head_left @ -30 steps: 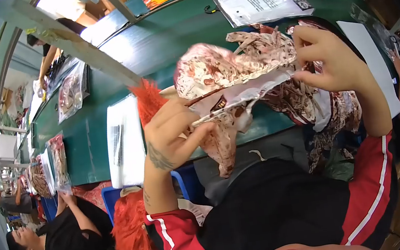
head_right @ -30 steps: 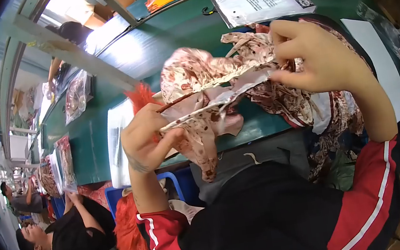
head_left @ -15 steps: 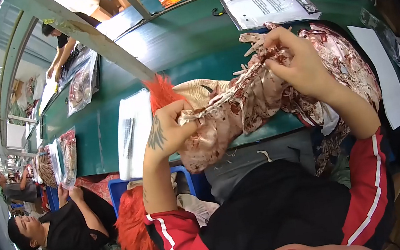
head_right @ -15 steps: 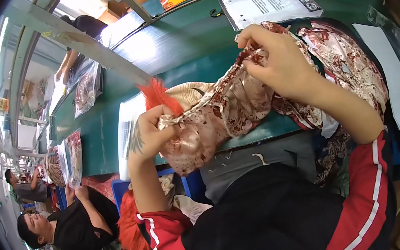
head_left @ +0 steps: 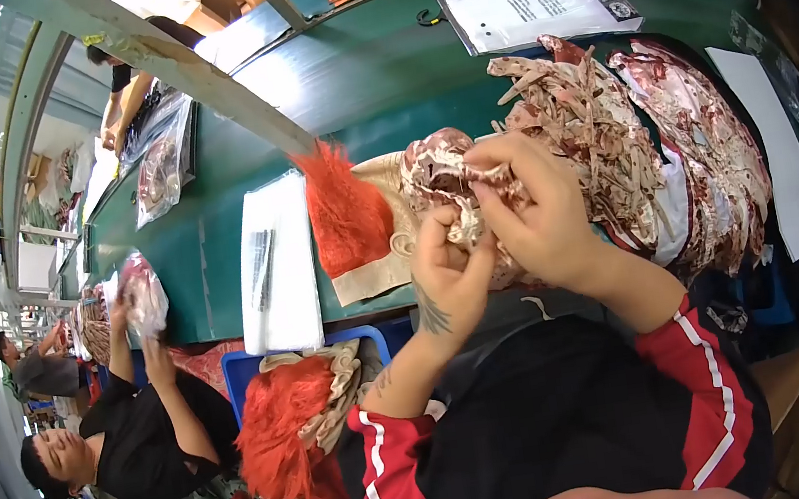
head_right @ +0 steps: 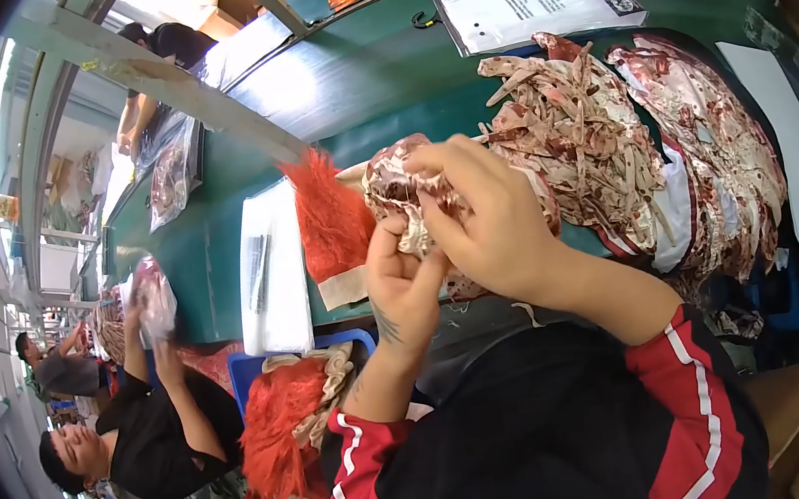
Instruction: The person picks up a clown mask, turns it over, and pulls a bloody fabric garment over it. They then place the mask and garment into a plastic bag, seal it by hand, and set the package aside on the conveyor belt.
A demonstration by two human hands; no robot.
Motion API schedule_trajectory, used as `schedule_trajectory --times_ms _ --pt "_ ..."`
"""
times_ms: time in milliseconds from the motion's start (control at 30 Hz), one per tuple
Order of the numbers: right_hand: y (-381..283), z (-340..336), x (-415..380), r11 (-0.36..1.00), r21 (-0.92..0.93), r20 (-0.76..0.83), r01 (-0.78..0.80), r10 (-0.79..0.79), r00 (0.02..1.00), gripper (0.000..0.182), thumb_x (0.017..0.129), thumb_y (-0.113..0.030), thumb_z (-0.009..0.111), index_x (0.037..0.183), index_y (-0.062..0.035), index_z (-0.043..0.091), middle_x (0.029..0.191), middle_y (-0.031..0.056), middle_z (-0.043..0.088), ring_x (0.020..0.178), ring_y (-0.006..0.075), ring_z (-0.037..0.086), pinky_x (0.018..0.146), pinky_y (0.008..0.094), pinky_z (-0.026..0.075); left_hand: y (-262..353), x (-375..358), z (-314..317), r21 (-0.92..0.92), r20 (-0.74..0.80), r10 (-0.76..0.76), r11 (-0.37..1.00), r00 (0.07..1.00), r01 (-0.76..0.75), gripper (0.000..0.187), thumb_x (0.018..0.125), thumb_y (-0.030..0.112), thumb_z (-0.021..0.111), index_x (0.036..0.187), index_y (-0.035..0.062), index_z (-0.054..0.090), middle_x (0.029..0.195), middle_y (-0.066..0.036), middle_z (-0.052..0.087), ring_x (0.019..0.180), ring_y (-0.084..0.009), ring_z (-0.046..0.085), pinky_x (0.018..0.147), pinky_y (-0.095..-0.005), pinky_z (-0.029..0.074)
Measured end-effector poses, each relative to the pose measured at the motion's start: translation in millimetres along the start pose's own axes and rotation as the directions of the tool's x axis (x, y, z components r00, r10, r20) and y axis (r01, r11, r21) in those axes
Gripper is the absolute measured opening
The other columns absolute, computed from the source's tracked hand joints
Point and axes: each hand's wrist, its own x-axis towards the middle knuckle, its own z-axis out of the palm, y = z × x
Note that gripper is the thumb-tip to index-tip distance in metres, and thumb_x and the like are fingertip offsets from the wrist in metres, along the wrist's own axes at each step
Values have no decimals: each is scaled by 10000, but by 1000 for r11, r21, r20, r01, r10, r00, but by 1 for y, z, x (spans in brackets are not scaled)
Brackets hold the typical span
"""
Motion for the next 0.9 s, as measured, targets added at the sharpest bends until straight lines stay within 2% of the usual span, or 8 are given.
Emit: schedule_trajectory --times_ms 67,200,400,567,633,700,867,900 --pt "-1 2 -7 999 35 61 -5 2 998 435 769 8 670 1199 -15 607 1099 100 650 899 226 609 823 307 489 -3 -6 -3 -27 4 28 999 1000 -28 366 833 -53 610 1185 -11 521 961 -85 639 840 -133 621 739 -259 508" --pt "-5 4 -16 997 83 168 1 -15 986 533 792 12 650 1314 -5 544 1197 140 621 1039 268 612 910 322 485 -10 -13 -17 388 231 199 879 952 -278 482 783 -57 609 1254 -44 512 1097 -160 655 921 -238 644 833 -318 515" --pt "10 -1 -25 984 121 256 -128 94 962 620 799 7 635 1396 -13 472 1253 154 596 1137 306 591 974 344 470 -11 -11 -33 422 332 290 805 898 -416 564 742 -36 620 1294 -52 504 1174 -192 655 954 -294 643 871 -343 505" --pt "13 -3 -22 982 178 286 -55 2 958 579 814 22 607 1378 -21 486 1248 140 602 1075 257 613 918 323 488 13 -9 -37 553 293 567 556 770 -620 530 773 18 658 1284 -39 530 1188 -188 654 972 -295 644 869 -325 501" --pt "5 -1 -19 825 471 392 -311 120 912 562 823 19 608 1371 -25 490 1245 139 603 1046 223 617 884 299 492 34 3 -25 714 396 603 272 693 -645 481 794 104 707 1236 -19 562 1106 -173 672 904 -275 650 818 -317 507" --pt "0 0 -19 521 667 524 -533 182 832 546 833 17 609 1364 -29 493 1242 138 605 1016 189 620 851 276 495 49 10 -19 794 507 595 -41 624 -606 449 814 190 756 1188 0 595 1024 -159 690 837 -254 656 767 -310 513" --pt "21 -4 3 724 206 729 -658 335 597 573 831 12 616 1380 -16 456 1257 157 591 985 146 615 803 234 487 57 22 -50 852 523 163 -133 837 -506 509 806 433 770 1088 34 628 818 -126 675 671 -260 627 653 -337 503" --pt "28 -1 3 720 210 729 -662 336 597 573 831 12 616 1380 -16 456 1257 157 591 985 146 615 803 234 487 63 31 -55 874 485 130 -43 865 -483 531 797 488 752 1041 30 638 742 -116 649 618 -272 608 621 -354 492"
